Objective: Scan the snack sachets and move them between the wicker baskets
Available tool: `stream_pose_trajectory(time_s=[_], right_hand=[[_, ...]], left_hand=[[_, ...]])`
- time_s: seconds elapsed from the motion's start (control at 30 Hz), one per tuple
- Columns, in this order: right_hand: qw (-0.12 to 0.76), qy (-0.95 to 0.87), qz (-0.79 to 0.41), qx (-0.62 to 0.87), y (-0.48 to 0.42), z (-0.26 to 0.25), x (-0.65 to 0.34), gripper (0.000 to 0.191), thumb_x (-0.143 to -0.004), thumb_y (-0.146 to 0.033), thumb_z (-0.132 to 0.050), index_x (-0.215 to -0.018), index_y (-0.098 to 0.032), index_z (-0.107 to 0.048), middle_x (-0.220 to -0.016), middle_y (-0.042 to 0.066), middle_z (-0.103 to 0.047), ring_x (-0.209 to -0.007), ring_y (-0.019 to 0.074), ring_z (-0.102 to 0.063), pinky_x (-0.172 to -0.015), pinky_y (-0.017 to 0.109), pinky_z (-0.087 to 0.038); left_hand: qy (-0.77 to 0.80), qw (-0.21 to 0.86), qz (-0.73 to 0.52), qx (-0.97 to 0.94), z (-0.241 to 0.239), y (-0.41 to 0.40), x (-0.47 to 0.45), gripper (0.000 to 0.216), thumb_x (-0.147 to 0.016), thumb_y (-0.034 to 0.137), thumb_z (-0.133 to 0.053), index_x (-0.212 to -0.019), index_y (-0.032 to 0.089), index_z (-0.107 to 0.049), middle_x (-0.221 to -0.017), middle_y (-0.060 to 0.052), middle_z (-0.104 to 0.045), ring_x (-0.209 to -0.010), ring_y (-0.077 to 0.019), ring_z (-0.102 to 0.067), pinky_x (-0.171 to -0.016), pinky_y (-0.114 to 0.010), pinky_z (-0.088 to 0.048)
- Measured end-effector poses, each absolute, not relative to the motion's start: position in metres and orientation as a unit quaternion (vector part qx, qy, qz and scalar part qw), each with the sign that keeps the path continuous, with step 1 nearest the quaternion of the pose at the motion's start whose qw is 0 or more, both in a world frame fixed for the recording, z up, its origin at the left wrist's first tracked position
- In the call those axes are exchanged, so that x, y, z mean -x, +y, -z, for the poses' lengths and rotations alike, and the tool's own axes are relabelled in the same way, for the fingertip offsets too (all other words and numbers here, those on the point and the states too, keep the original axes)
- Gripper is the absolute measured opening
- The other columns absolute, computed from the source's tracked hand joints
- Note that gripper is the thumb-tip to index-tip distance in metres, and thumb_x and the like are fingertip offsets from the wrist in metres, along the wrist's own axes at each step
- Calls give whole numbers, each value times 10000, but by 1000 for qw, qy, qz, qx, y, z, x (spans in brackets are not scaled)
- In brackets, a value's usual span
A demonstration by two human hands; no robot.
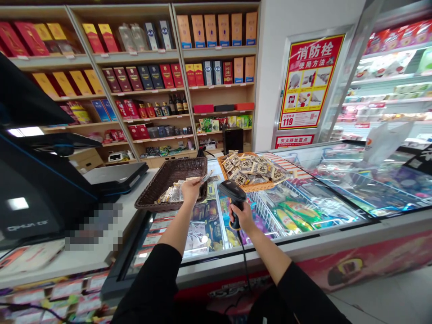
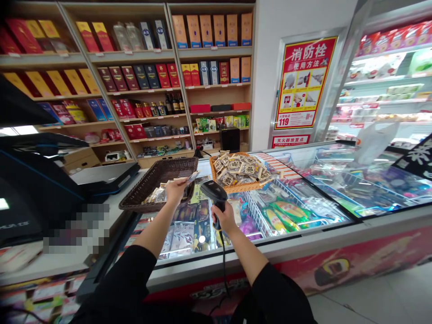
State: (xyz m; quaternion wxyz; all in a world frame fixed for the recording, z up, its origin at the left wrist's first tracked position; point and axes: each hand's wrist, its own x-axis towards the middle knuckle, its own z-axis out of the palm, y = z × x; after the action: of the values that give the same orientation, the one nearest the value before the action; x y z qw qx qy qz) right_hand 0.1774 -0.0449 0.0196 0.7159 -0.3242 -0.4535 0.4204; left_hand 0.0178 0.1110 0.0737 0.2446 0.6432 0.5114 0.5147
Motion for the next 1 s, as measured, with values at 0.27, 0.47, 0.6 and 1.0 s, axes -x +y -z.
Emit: stream_pose_trajectory(time_s=[0.27, 0.47, 0.6, 1.0], right_hand=[[712, -441, -452, 307, -48, -24, -177, 308, -738, -441, -665, -865, -179, -564, -561, -60, -532, -359, 72, -443, -349, 198, -354], [707, -453, -448, 306, -46, -23, -178, 313, -746, -444, -662, -878, -180, -561, -551, -57, -532, -356, 78, -446, -352, 206, -357], [707, -455, -446, 306, -45, -23, -178, 305, -741, -451, -668, -835, -185, -552, -535, -55, -521, -349, 81, -441, -343, 209, -352], [723, -435, -413, 342, -42, -18, -181, 285, -763, -439, -647, -713, -199, -501, -526, -52, -517, -350, 78, -440, -349, 213, -348]], left_hand=[[513, 273, -532, -616, -69, 116, -17, 213, -688, 238, -744, -898, 211, -771, -883, -39, -760, -880, -244, -690, -841, -336, -495], [495, 283, -542, -617, -70, 115, -17, 208, -680, 207, -744, -885, 207, -774, -902, -36, -760, -908, -235, -690, -851, -320, -496], [494, 292, -544, -612, -68, 117, -17, 222, -673, 205, -738, -892, 207, -773, -889, -33, -761, -901, -228, -692, -845, -311, -497], [505, 166, -549, -645, -75, 103, -14, 307, -754, 80, -534, -888, 214, -777, -1058, -51, -729, -1091, -242, -627, -996, -380, -442]])
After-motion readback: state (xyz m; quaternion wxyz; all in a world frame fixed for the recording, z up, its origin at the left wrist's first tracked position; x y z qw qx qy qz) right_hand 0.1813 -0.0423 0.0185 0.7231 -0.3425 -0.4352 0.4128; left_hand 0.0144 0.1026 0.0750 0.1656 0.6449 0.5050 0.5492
